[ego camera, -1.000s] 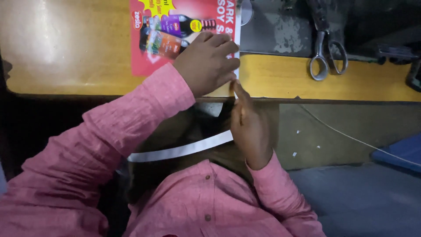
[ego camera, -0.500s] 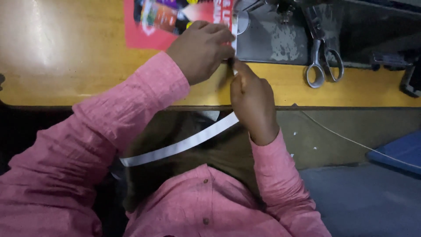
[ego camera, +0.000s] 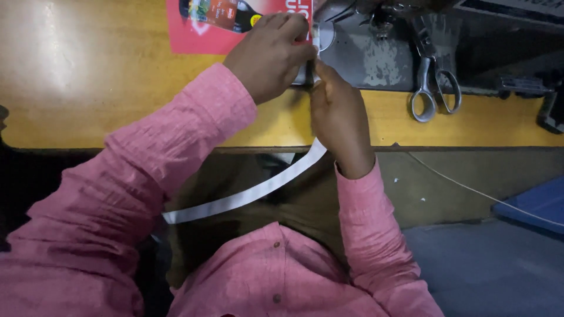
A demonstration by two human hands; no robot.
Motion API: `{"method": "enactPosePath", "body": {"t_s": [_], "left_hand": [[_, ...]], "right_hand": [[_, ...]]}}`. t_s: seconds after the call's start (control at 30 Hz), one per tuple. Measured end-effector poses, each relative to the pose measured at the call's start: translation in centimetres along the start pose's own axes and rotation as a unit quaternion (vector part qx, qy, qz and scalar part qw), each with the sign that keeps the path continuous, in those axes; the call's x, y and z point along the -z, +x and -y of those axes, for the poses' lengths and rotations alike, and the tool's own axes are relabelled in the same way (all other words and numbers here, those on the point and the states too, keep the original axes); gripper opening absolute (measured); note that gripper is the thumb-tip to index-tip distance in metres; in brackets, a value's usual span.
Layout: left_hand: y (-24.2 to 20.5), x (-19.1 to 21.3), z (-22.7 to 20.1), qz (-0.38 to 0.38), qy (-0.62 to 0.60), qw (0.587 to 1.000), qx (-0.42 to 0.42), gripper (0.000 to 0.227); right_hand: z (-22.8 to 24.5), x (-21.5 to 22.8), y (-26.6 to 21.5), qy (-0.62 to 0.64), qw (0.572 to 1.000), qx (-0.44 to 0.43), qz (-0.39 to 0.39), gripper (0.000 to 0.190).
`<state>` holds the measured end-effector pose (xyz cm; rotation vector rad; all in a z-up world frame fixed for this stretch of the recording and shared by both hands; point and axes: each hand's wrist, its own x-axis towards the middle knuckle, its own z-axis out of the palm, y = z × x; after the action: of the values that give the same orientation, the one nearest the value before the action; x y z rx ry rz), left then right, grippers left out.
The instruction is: The person uses a sewing machine to stitch a white strip of material onto the edges of various printed sachet packets. They repeatedly pick up different packets from a stack, align them under the needle, and sew along the side before moving to the next item.
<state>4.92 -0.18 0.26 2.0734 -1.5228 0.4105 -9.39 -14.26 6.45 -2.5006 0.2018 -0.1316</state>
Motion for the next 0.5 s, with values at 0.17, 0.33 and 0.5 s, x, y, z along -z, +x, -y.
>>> {"method": "enactPosePath", "body": {"t_s": [0.17, 0.33, 0.5], "left_hand": [[-0.1, -0.1, -0.8, -0.019, 0.01, 0.997, -0.078, 0.021], [-0.4, 0.1, -1.6, 0.017, -0.007, 0.998, -0.058, 0.034], [-0.4, -0.5, -1.9, 0.004, -0.007, 0.999, -0.05, 0.015]], "right_hand": [[1.7, 0.3, -1.5, 0.354, 0.907, -0.228, 0.027, 0.067], [2.5, -0.7, -8.0, 0.475, 0.844, -0.249, -0.007, 0.091], [1.8, -1.8, -12.8, 0.289, 0.938, -0.192, -0.021, 0.059]]}}
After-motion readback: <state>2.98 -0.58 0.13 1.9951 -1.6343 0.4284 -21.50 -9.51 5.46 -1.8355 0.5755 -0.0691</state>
